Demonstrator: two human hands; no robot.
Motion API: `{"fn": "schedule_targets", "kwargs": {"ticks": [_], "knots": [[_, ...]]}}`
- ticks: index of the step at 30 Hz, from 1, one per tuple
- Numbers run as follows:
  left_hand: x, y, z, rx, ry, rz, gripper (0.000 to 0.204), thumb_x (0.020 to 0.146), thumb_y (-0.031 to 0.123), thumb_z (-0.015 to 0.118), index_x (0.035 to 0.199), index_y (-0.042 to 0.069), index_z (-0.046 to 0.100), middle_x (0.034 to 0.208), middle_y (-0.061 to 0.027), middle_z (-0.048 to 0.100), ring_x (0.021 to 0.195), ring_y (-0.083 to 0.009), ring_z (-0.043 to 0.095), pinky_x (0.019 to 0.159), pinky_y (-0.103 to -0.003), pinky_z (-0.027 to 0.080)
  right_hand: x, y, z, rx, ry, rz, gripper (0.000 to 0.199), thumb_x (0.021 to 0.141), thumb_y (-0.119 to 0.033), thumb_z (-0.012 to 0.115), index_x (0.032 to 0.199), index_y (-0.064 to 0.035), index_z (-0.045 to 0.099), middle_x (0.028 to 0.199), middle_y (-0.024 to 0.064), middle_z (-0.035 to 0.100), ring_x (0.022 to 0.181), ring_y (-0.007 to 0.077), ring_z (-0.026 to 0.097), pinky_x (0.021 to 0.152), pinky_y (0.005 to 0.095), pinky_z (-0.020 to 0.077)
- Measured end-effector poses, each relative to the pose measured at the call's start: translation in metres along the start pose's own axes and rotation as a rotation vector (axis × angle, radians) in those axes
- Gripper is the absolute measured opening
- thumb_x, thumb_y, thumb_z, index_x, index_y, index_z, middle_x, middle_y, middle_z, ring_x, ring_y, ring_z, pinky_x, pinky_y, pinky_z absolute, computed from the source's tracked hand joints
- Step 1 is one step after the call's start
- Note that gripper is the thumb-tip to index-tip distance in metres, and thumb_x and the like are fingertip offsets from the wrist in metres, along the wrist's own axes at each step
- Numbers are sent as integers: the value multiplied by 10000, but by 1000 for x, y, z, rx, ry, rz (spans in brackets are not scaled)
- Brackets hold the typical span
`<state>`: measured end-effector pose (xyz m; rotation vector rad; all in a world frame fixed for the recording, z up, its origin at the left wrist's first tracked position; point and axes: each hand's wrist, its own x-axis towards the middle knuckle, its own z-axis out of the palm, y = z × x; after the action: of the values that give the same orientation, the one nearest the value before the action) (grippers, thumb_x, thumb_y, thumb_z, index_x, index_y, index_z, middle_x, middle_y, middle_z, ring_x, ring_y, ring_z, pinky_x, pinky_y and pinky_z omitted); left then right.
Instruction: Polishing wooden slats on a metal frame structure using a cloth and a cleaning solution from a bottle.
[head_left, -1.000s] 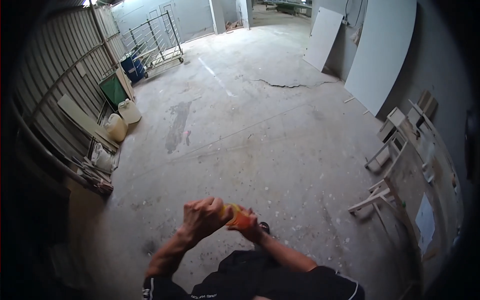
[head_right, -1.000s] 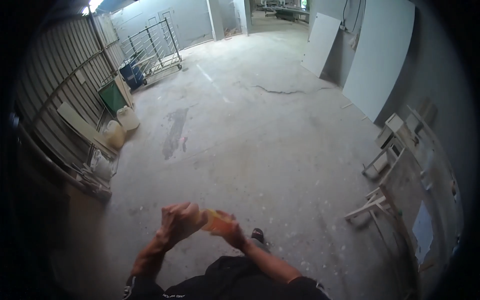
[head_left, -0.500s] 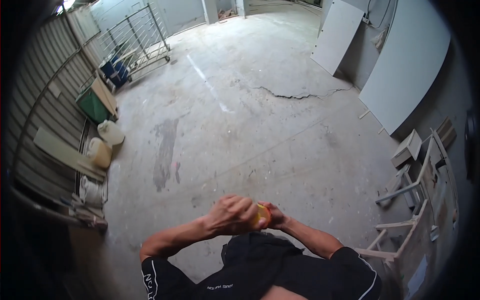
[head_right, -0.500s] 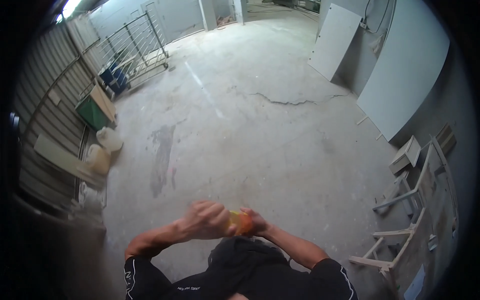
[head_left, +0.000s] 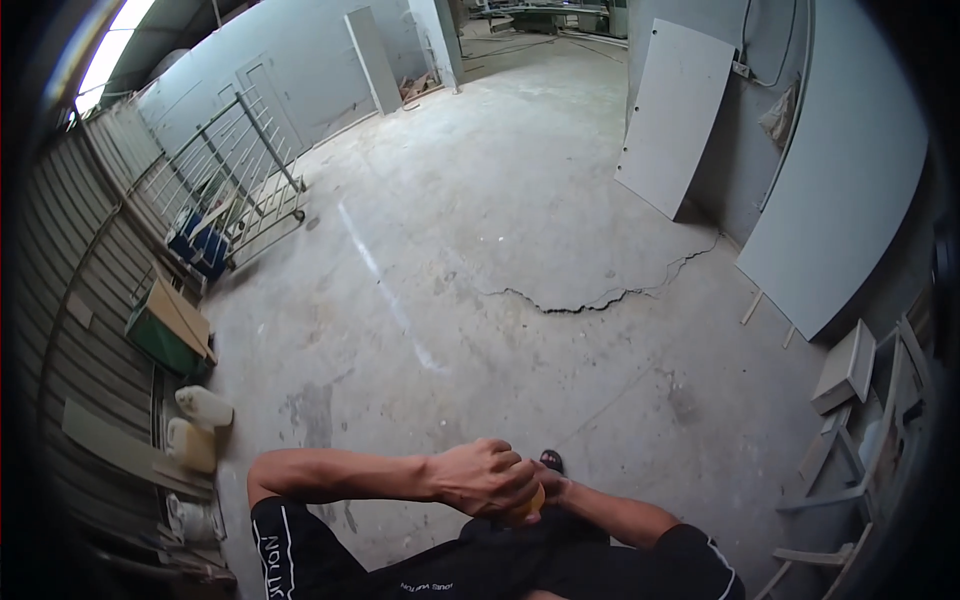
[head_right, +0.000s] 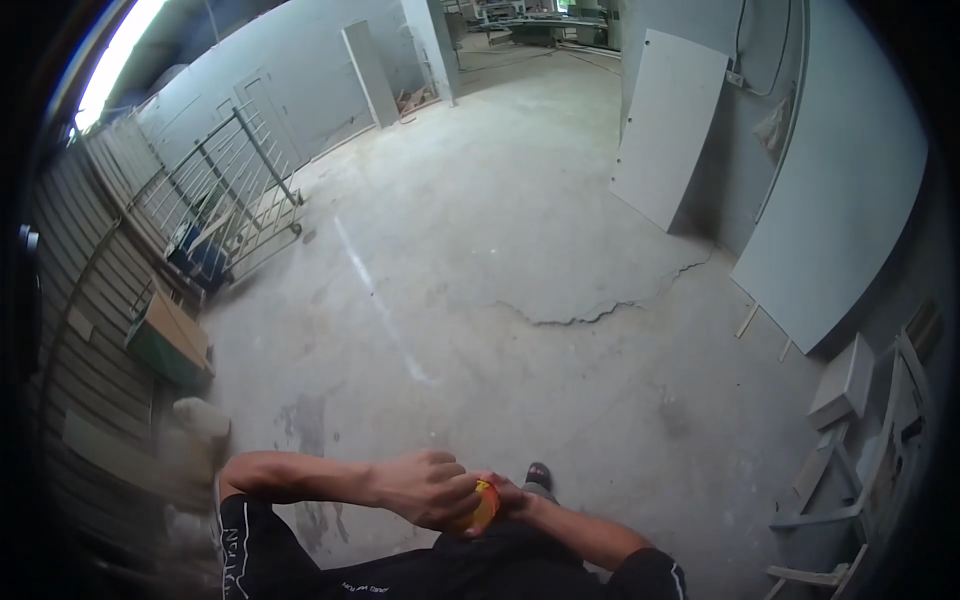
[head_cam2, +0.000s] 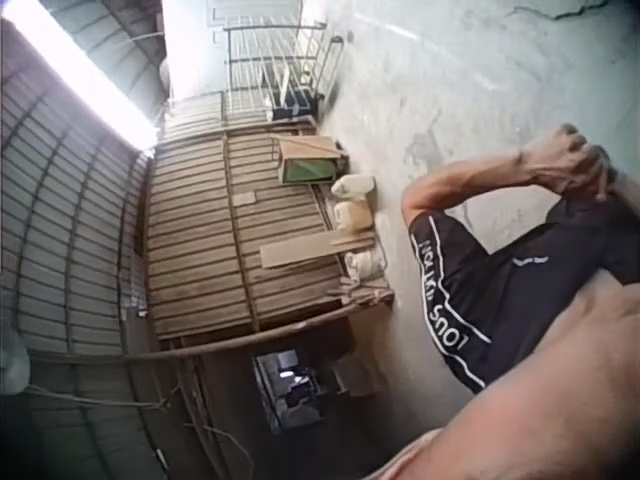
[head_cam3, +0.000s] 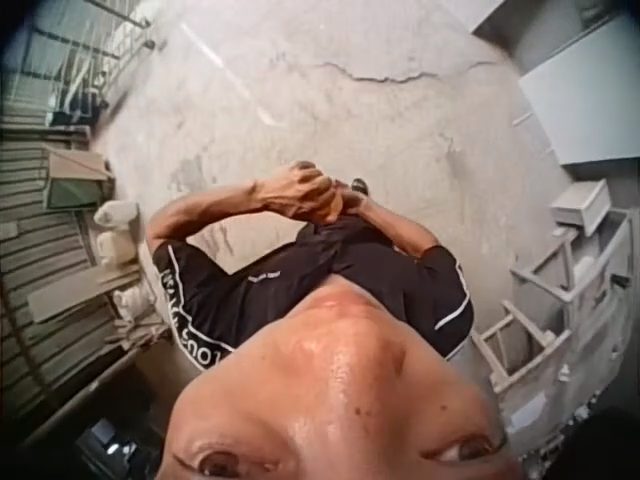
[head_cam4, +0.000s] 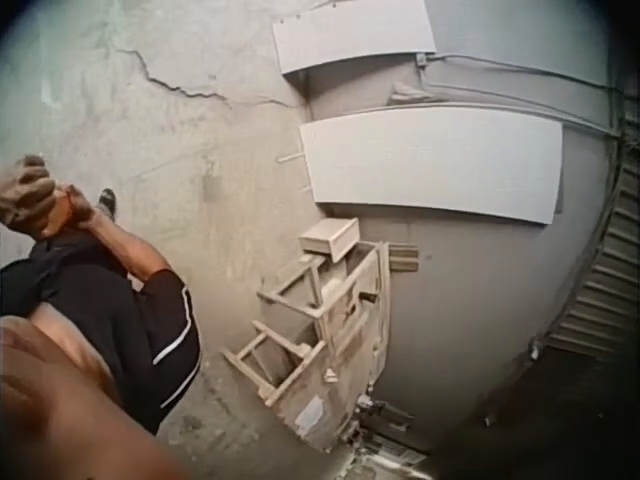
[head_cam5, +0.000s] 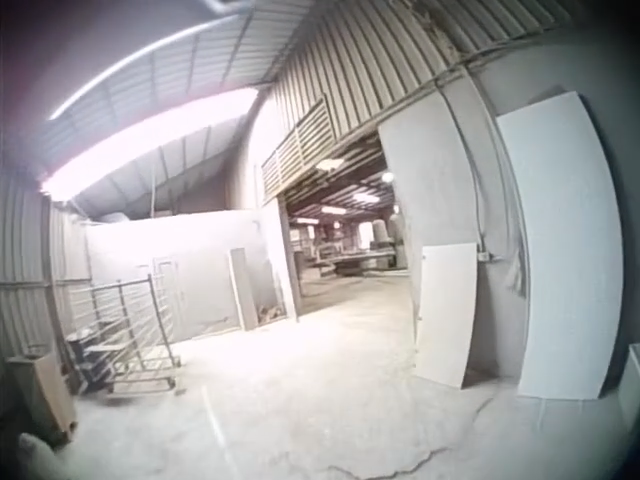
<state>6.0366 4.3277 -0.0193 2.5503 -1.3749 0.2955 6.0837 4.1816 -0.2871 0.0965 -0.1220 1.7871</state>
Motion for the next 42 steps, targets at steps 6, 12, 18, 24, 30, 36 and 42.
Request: {"fn": "schedule_targets", "kwargs": {"ticks": [6, 12, 18, 24, 30, 36, 42], "knots": [[37, -234, -26, -50, 111, 85, 405, 888, 382, 597, 658, 65, 493, 674, -48, 413, 505, -173, 452, 453, -311, 359, 44, -229, 34, -500, 121, -36, 449, 1030, -320, 375, 1362, -21, 419, 1346, 169, 516, 1226, 308, 548, 1047, 442, 460], [63, -504, -10, -53, 202, 213, 417, 897, 392, 568, 650, 60, 513, 676, -50, 426, 529, -171, 464, 471, -316, 363, 105, -497, -9, -51, -71, 113, 477, 1030, -334, 320, 1388, -29, 401, 1360, 174, 508, 1265, 293, 519, 1102, 441, 393], [138, -776, -26, 82, 61, 101, 382, 915, 428, 558, 812, 61, 563, 721, -60, 465, 601, -169, 481, 498, -307, 347, 118, -752, -45, -504, 390, -326, 507, 1020, -377, 352, 1347, 3, 432, 1307, 171, 540, 1174, 273, 586, 983, 399, 510], [193, -1028, -9, -227, -165, -168, 354, 883, 340, 628, 1074, 82, 479, 815, -105, 526, 724, -286, 587, 599, -415, 490, 129, -1024, -73, -252, 358, -395, 648, 1000, -521, 199, 1225, -16, 537, 1139, 152, 641, 995, 272, 664, 786, 345, 569], [211, -1277, 0, -328, -159, -590, 330, 769, 224, 693, 971, 52, 497, 845, -147, 595, 780, -354, 622, 658, -456, 506, 178, -1301, -125, -525, 638, -340, 634, 961, -621, 359, 1316, -107, 464, 1213, 88, 597, 974, 250, 646, 701, 402, 588], [162, -1482, 69, -43, -200, -1169, 337, 772, 289, 631, 999, 76, 503, 845, -158, 632, 762, -371, 653, 633, -493, 529, 159, -1585, -196, -1382, 1225, -183, 388, 875, -341, 667, 1183, -110, 618, 1098, 104, 678, 989, 240, 669, 810, 384, 539], [124, -1695, 154, -98, -394, -1659, 411, 802, 397, 595, 1051, 70, 581, 969, -199, 676, 899, -373, 672, 757, -483, 539, 59, -1809, -245, -1702, 1790, 249, 360, 823, -336, 696, 1102, -114, 649, 981, 78, 707, 873, 259, 694, 682, 404, 538]]}}
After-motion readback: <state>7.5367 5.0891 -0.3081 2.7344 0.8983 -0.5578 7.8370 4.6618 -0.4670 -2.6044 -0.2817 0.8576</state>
